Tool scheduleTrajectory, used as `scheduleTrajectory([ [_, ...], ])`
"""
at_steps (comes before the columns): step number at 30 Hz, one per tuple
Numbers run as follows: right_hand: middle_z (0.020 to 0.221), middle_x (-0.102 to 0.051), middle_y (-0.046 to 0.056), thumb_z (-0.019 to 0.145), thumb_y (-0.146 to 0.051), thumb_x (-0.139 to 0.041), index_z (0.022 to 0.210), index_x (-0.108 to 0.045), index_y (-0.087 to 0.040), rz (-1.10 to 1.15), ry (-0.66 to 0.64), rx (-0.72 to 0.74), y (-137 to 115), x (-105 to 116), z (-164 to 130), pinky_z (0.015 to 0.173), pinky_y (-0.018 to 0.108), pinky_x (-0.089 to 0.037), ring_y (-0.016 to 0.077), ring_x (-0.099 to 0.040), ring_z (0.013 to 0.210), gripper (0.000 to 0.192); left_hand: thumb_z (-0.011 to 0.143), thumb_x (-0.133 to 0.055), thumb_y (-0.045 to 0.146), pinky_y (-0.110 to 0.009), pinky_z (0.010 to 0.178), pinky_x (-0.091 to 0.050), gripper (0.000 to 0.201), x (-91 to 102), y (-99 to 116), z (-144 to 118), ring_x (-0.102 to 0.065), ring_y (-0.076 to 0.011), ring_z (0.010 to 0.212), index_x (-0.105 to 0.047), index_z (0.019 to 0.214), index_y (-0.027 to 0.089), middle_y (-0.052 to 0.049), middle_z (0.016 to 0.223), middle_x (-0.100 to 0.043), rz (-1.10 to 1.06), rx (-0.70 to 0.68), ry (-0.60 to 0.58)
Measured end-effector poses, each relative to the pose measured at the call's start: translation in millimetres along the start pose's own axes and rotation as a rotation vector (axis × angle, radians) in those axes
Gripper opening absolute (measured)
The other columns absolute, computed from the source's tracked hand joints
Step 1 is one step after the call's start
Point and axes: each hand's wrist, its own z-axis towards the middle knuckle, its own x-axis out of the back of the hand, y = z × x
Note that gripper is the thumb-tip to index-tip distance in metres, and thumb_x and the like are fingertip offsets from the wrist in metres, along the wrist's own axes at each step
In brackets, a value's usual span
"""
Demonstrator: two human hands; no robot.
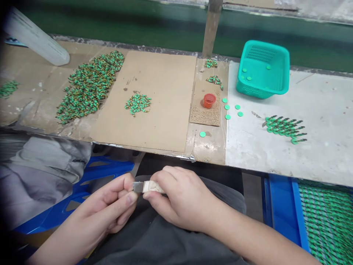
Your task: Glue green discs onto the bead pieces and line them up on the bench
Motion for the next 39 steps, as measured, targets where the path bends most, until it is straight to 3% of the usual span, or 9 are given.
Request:
scheduleTrajectory([
  [5,0.091,-0.072,0.001,0.126,-0.032,-0.064,0.113,-0.069,-0.023,-0.002,0.091,-0.08,2.2,2.9,-1.8,0.074,0.031,-0.051,0.0186,-0.067,0.079,0.017,0.111,-0.078,0.083,-0.022,0.05,-0.019,0.062,1.4,-2.3,-0.9,-0.022,-0.0079,0.057,-0.053,0.097,0.027,0.01,0.068,-0.044,0.022,0.015,0.005],
  [11,0.09,-0.072,0.0,0.126,-0.035,-0.066,0.111,-0.071,-0.022,0.047,-0.017,0.003,-2.8,4.3,-0.7,0.07,0.03,-0.049,0.0169,-0.063,0.075,0.02,0.111,-0.079,0.081,-0.021,0.052,-0.021,0.059,1.5,-4.2,0.3,-0.024,-0.0084,0.058,-0.055,0.101,0.028,0.01,0.068,-0.044,0.016,0.005,0.012],
  [19,0.09,-0.074,0.002,0.129,-0.038,-0.061,0.111,-0.071,-0.022,-0.036,-0.002,-0.001,-2.4,2.0,-0.4,0.07,0.031,-0.05,0.0179,-0.065,0.075,0.026,0.105,-0.082,0.087,-0.022,0.053,-0.028,0.066,-7.0,5.5,-0.4,-0.029,-0.0099,0.059,-0.057,0.094,0.027,0.008,0.067,-0.048,0.098,-0.059,0.097],
  [23,0.09,-0.075,0.002,0.128,-0.035,-0.061,0.113,-0.07,-0.024,-0.055,0.074,-0.072,-0.7,3.3,-1.6,0.072,0.032,-0.052,0.0188,-0.066,0.076,0.021,0.104,-0.081,0.089,-0.024,0.055,-0.032,0.068,-8.5,7.2,0.4,-0.033,-0.0109,0.059,-0.059,0.091,0.027,0.006,0.066,-0.051,0.157,-0.068,0.129],
  [29,0.092,-0.076,0.002,0.127,-0.037,-0.065,0.112,-0.071,-0.023,0.02,-0.038,0.008,-3.1,2.8,-2.0,0.07,0.031,-0.051,0.0178,-0.066,0.075,0.021,0.101,-0.083,0.09,-0.023,0.056,-0.033,0.069,-8.4,8.1,2.4,-0.035,-0.0105,0.059,-0.06,0.089,0.026,0.006,0.066,-0.053,0.174,-0.088,0.161],
  [36,0.089,-0.073,0.001,0.127,-0.034,-0.063,0.112,-0.07,-0.024,-0.034,0.065,-0.061,-1.2,4.2,-2.5,0.07,0.031,-0.051,0.0181,-0.065,0.075,0.019,0.098,-0.084,0.092,-0.024,0.057,-0.034,0.072,-10.6,10.0,3.0,-0.038,-0.0115,0.06,-0.061,0.086,0.026,0.004,0.066,-0.054,0.211,-0.079,0.208],
  [39,0.089,-0.073,0.001,0.126,-0.036,-0.064,0.112,-0.069,-0.025,0.015,0.013,-0.034,-2.8,3.8,-2.9,0.07,0.031,-0.051,0.0178,-0.064,0.074,0.019,0.095,-0.084,0.096,-0.024,0.056,-0.036,0.074,-11.7,11.7,3.7,-0.039,-0.0117,0.059,-0.061,0.086,0.026,0.004,0.065,-0.055,0.216,-0.087,0.219],
])
